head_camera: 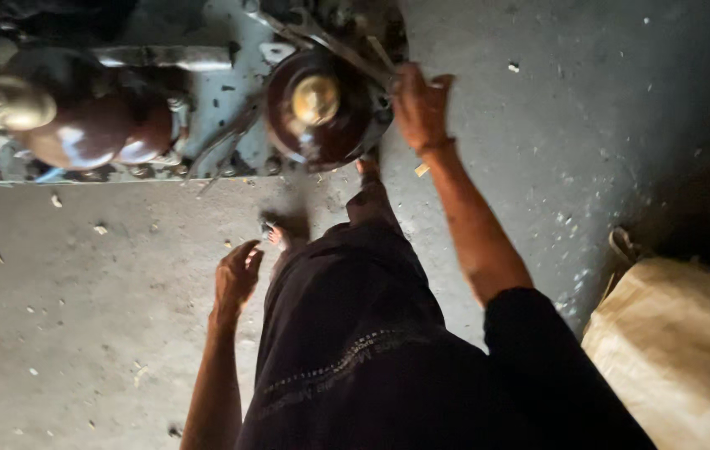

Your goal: The person works on a transformer assembly lying on the workshop floor, using wrenches to loosen and tighten the brass fittings on its porcelain bushings. They reposition around the unit, wipe parts with a black cloth, and at one point handle a hammer before walking away.

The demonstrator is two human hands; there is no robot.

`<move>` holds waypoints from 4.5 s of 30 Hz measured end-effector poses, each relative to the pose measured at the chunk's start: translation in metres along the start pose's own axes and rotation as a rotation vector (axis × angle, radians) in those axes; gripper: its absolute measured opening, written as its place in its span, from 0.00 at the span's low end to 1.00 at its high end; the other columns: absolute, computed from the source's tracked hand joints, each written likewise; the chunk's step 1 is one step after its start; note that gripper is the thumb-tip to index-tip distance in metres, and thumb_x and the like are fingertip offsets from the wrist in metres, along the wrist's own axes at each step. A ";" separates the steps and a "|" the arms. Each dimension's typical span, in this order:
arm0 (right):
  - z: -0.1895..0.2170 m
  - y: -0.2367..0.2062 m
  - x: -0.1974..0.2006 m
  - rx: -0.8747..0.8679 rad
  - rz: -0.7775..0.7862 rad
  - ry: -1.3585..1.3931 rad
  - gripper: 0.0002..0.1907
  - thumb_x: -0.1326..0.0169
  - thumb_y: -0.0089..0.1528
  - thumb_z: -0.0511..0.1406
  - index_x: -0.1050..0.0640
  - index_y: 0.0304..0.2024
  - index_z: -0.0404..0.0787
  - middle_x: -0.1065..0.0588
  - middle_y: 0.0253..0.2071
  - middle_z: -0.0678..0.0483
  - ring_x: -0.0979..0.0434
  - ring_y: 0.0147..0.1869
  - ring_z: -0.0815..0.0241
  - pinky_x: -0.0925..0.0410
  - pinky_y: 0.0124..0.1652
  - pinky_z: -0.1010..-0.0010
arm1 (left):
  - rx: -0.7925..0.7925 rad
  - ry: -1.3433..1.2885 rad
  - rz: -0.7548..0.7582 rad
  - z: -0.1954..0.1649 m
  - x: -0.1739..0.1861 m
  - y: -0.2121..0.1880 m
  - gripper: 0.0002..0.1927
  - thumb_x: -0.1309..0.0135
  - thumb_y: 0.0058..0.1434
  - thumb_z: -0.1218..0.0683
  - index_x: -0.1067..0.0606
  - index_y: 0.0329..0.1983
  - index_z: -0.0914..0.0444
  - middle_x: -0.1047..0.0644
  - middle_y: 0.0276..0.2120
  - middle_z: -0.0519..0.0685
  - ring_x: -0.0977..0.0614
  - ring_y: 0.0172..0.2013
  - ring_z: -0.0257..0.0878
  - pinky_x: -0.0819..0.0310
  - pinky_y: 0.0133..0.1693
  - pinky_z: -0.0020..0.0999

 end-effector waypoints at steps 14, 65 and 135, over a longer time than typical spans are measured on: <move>-0.065 0.028 -0.067 0.096 0.189 0.256 0.18 0.38 0.67 0.42 0.27 0.54 0.43 0.25 0.48 0.49 0.25 0.54 0.48 0.42 0.53 0.50 | 0.326 -0.258 -0.280 -0.119 -0.144 0.011 0.16 0.45 0.63 0.56 0.22 0.54 0.59 0.17 0.44 0.58 0.15 0.43 0.53 0.21 0.43 0.45; -0.056 0.011 -0.071 -0.074 0.583 0.708 0.26 0.50 0.65 0.37 0.38 0.64 0.37 0.25 0.37 0.48 0.23 0.39 0.49 0.30 0.44 0.59 | 0.081 -0.155 -0.410 -0.167 -0.138 0.075 0.15 0.43 0.63 0.54 0.21 0.51 0.65 0.18 0.44 0.60 0.17 0.45 0.57 0.23 0.47 0.47; 0.044 0.269 -0.014 -0.541 0.834 2.206 0.28 0.56 0.69 0.55 0.43 0.21 0.51 0.48 0.17 0.63 0.51 0.22 0.67 0.43 0.28 0.71 | -0.301 -0.194 -0.979 -0.291 0.034 0.190 0.33 0.32 0.53 0.37 0.23 0.50 0.66 0.18 0.46 0.58 0.20 0.53 0.56 0.36 0.64 0.47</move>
Point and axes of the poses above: each hand's wrist, its own y-axis towards the middle knuckle, its own x-axis out of the back of the hand, z = x × y, the point moved 4 cm from there along y, towards the middle knuckle
